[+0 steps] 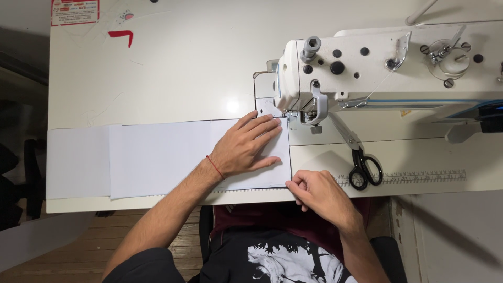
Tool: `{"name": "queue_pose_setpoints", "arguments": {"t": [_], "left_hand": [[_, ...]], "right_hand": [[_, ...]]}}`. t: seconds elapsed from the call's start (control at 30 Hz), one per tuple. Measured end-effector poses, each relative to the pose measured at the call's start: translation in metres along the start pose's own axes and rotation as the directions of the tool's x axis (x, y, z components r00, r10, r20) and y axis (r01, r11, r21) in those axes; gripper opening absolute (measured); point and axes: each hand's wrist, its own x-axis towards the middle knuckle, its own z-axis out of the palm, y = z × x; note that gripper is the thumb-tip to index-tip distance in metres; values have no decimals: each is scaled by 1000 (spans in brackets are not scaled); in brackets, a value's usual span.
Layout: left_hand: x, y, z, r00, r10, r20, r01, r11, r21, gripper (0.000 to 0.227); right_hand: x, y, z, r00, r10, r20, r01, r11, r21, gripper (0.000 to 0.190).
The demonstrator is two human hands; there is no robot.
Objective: Preparing and cutting material for sewing at a workstation
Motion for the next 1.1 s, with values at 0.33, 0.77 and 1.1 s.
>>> {"name": "queue_pose_setpoints", "arguments": {"t": [0.33, 0.77, 1.1], "left_hand": [[2, -10, 12, 1000, -3, -27, 3, 1000, -17, 79], [2, -9, 12, 999, -4, -53, 3, 1000, -16, 75], [4, -13, 12, 997, 14, -70, -14, 1000, -4, 75]], "right_hand": [[4, 16, -1, 999, 6, -33, -6, 1000, -17, 35], [5, 96, 28, 584, -783, -213, 517, 562, -646, 19], [8, 105, 36, 531, -816, -231, 423, 491, -762, 26]]}}
